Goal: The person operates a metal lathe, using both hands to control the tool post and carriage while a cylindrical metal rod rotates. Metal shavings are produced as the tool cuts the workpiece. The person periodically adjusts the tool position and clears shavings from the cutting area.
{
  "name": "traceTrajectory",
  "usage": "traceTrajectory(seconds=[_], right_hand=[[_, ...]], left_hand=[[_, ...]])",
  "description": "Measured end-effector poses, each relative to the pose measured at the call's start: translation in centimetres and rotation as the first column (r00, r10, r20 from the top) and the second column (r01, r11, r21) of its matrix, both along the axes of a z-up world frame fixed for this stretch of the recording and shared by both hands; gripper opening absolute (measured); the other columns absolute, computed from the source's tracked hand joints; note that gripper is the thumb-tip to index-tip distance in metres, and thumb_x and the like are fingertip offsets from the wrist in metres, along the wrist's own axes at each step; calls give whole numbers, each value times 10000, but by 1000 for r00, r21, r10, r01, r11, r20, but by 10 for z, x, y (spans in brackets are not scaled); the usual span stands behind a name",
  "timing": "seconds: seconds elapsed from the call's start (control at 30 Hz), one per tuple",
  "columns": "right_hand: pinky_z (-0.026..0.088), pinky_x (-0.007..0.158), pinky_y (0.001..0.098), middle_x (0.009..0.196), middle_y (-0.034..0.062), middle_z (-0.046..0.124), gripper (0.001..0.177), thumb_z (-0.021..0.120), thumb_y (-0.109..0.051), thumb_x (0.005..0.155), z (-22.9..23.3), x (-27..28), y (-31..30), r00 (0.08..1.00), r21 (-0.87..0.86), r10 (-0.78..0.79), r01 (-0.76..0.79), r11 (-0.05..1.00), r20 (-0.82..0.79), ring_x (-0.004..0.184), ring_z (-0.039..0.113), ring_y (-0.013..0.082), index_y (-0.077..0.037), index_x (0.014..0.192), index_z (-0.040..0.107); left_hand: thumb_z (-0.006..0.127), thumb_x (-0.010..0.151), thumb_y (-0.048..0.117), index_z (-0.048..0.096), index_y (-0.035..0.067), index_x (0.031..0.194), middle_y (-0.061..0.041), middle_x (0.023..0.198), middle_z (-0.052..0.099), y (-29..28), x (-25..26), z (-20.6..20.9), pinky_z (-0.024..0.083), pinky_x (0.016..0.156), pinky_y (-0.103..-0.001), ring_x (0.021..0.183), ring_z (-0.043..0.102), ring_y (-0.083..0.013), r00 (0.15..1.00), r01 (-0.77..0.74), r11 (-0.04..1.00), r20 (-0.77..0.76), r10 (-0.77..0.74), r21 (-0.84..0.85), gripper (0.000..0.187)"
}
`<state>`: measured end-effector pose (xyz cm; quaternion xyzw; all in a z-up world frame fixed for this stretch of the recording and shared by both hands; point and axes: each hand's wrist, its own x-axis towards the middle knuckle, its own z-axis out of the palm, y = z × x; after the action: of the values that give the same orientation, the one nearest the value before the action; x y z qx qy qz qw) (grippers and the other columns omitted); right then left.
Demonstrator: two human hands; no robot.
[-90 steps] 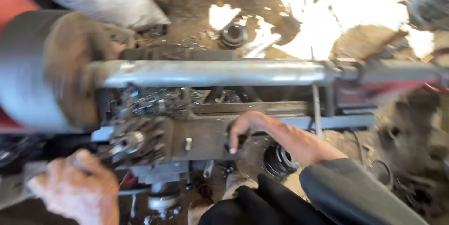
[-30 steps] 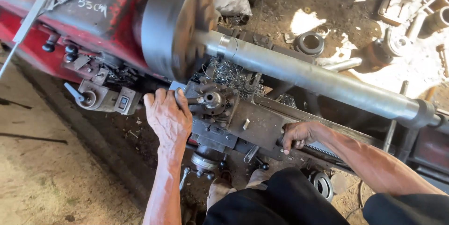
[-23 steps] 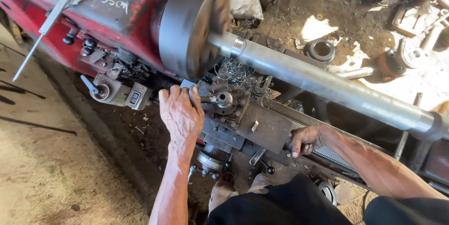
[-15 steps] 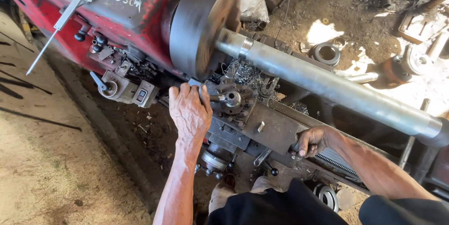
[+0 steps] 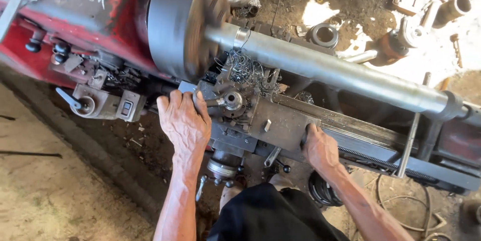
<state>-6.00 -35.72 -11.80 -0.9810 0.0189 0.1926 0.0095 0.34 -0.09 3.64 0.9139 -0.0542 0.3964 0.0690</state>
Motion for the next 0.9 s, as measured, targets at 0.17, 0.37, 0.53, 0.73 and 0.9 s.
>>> traceTrajectory(seconds=[0.17, 0.37, 0.53, 0.73, 0.9], right_hand=[[620, 735, 497, 817, 115, 736, 355, 725, -207, 715, 2, 12, -4, 993, 118, -77, 87, 989, -92, 829, 760, 375, -121, 1017, 559], [618, 663, 465, 662, 141, 698, 205, 737, -107, 675, 45, 23, 3, 985, 343, -53, 106, 933, -161, 701, 759, 375, -66, 835, 616], [543, 567, 535, 596, 256, 650, 158, 702, -82, 698, 21, 41, -13, 957, 441, 14, 120, 890, -289, 618, 716, 450, 47, 770, 644], [531, 514, 439, 540, 240, 597, 275, 798, -151, 601, -43, 49, -46, 918, 551, 83, 159, 819, -388, 542, 686, 317, 74, 687, 664], [403, 390, 358, 458, 113, 484, 288, 893, -113, 538, -109, 60, -73, 835, 570, 143, 227, 790, -531, 403, 508, 183, 27, 511, 643]], left_hand=[[491, 1092, 238, 597, 83, 740, -63, 723, 441, 0, 3, -2, 443, 747, -373, 648, 461, -266, 1000, 21, 1000, 19, -21, -16, 399], [511, 1086, 241, 609, 74, 747, -72, 721, 455, 1, 1, -2, 458, 772, -384, 663, 482, -285, 1000, 13, 1000, 2, -13, -28, 391], [501, 1087, 256, 588, 82, 746, -76, 724, 436, -1, 2, -1, 454, 774, -389, 678, 478, -298, 1000, -2, 999, -7, 2, -44, 392], [485, 1093, 257, 581, 80, 749, -73, 725, 423, -2, 0, -2, 446, 777, -388, 683, 473, -302, 999, -14, 998, -30, 12, -67, 399], [507, 1090, 239, 587, 85, 738, -62, 720, 438, -3, 0, -4, 457, 792, -376, 684, 492, -285, 999, -24, 998, -30, 23, -62, 393]])
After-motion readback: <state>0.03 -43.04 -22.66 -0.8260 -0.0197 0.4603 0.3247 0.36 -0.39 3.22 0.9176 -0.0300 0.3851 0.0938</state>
